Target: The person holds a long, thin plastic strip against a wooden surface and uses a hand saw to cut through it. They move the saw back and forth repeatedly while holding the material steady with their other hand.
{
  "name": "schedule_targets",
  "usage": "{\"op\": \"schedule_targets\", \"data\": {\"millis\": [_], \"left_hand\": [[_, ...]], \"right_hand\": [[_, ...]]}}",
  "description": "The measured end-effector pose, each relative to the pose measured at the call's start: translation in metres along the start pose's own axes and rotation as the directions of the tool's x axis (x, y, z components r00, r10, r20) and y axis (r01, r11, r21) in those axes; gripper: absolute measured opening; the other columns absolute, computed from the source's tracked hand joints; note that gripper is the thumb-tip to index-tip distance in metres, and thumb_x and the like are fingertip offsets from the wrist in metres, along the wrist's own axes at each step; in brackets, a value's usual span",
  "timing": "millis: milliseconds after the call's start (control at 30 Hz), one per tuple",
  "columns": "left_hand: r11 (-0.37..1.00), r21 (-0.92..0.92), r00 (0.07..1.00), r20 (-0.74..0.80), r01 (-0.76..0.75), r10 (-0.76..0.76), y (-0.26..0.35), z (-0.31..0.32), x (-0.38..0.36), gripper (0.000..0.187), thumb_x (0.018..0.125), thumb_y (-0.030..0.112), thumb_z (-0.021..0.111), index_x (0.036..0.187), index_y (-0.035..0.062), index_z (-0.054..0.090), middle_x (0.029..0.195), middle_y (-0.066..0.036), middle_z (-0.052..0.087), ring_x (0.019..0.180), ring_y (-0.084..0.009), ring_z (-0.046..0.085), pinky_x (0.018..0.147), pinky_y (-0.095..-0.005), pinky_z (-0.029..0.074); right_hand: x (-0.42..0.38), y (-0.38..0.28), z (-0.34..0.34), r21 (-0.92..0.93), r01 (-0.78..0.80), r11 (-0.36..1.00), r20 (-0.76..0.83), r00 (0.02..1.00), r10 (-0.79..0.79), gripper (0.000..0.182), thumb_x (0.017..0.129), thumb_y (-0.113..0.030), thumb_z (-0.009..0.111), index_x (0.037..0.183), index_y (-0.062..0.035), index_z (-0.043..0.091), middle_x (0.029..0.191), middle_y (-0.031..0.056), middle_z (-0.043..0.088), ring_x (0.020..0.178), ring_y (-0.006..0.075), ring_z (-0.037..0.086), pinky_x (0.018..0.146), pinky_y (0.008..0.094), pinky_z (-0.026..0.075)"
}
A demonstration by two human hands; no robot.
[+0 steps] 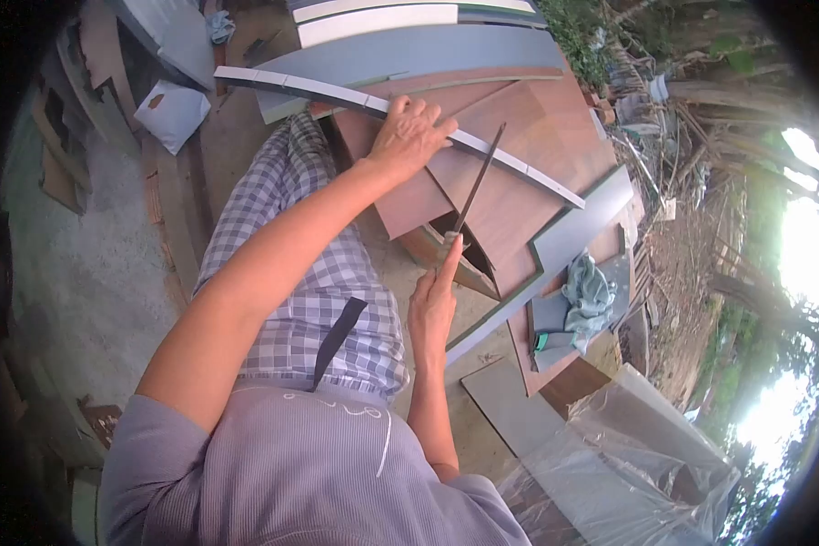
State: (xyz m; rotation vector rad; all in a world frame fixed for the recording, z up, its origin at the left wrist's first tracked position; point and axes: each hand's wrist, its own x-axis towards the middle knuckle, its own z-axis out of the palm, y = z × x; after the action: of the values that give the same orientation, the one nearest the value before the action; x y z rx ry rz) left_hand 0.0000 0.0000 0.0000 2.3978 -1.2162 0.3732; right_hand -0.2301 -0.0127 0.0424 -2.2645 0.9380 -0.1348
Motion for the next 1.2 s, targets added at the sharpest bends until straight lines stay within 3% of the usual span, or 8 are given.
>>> {"op": "schedule_targets", "data": {"millis": [67,233,300,467,800,1033,1133,1200], "left_hand": [[0.996,-0.071,0.999,-0.023,0.044,-0.046,-0.005,-0.008,-0.001,0.023,0.085,0.03,0.063,0.104,0.0167,0.062,0.093,-0.004,0.059,0.097,-0.0217,0.054,0.09,-0.0425,0.034],[0.999,-0.011,0.998,-0.049,0.047,-0.047,0.001,0.001,0.007,0.016,0.089,0.018,0.054,0.101,0.0186,0.064,0.092,-0.004,0.06,0.098,-0.0206,0.055,0.092,-0.0408,0.034],[0.999,0.003,0.998,-0.046,0.033,-0.033,-0.001,0.003,0.008,0.02,0.085,0.031,0.063,0.101,0.0178,0.062,0.091,-0.003,0.058,0.096,-0.021,0.054,0.09,-0.041,0.034],[0.999,-0.01,0.998,-0.047,0.035,-0.036,0.001,0.004,0.006,0.021,0.085,0.031,0.063,0.101,0.0176,0.062,0.091,-0.004,0.058,0.096,-0.0211,0.054,0.09,-0.0411,0.035],[1.0,-0.01,0.993,-0.113,0.022,-0.023,0.001,0.002,0.005,0.021,0.084,0.031,0.064,0.1,0.0182,0.061,0.089,-0.004,0.058,0.095,-0.0216,0.054,0.09,-0.0418,0.034],[0.999,-0.035,0.999,-0.036,0.038,-0.04,0.0,0.001,0.004,0.016,0.086,0.027,0.062,0.1,0.0189,0.064,0.091,-0.004,0.059,0.096,-0.0205,0.055,0.089,-0.0394,0.034],[0.999,-0.038,0.994,-0.109,0.024,-0.028,0.0,0.005,0.004,0.022,0.082,0.03,0.066,0.1,0.0171,0.061,0.089,-0.004,0.057,0.094,-0.0214,0.054,0.088,-0.0411,0.035],[0.999,-0.047,0.993,-0.112,0.017,-0.023,0.001,0.005,0.005,0.023,0.082,0.03,0.066,0.1,0.0171,0.061,0.089,-0.004,0.057,0.094,-0.0215,0.054,0.088,-0.0413,0.035]], "right_hand": [[0.018,-0.016,-0.007,0.029,-0.076,0.997,0.048,0.996,0.075,0.064,0.095,-0.011,0.038,0.152,-0.0189,0.011,0.069,0.006,0.052,0.048,0.0121,0.045,0.043,0.0289,0.04],[0.098,-0.03,-0.013,0.189,0.035,0.981,-0.026,0.999,-0.031,0.063,0.096,-0.011,0.037,0.152,-0.0192,0.011,0.062,0.0033,0.045,0.046,0.0117,0.043,0.043,0.0282,0.039],[0.097,-0.039,-0.015,0.284,-0.032,0.958,0.01,0.999,0.031,0.063,0.096,-0.012,0.037,0.152,-0.0194,0.011,0.06,0.0028,0.044,0.046,0.0117,0.042,0.043,0.0279,0.039],[0.019,0.011,0.005,-0.031,0.082,0.996,-0.036,0.996,-0.083,0.061,0.098,-0.014,0.036,0.153,-0.0205,0.009,0.064,0.0061,0.049,0.049,0.0141,0.045,0.048,0.0315,0.041],[0.103,-0.026,-0.01,0.197,0.028,0.98,-0.034,0.999,-0.022,0.065,0.095,-0.009,0.038,0.152,-0.0226,0.011,0.063,0.0042,0.046,0.05,0.0123,0.045,0.045,0.0285,0.039],[0.02,0.009,0.011,-0.038,0.093,0.995,-0.062,0.993,-0.095,0.062,0.097,-0.011,0.038,0.152,-0.0184,0.01,0.064,0.0086,0.049,0.05,0.0151,0.046,0.049,0.0315,0.043],[-0.005,-0.005,0.002,0.036,-0.074,0.997,0.037,0.997,0.073,0.061,0.097,-0.01,0.037,0.152,-0.0176,0.011,0.067,0.0112,0.051,0.051,0.0164,0.048,0.051,0.033,0.044],[0.02,0.004,0.003,0.018,0.033,0.999,-0.042,0.999,-0.032,0.061,0.097,-0.011,0.037,0.152,-0.0177,0.012,0.068,0.0104,0.051,0.051,0.0156,0.048,0.05,0.0322,0.043]]}}
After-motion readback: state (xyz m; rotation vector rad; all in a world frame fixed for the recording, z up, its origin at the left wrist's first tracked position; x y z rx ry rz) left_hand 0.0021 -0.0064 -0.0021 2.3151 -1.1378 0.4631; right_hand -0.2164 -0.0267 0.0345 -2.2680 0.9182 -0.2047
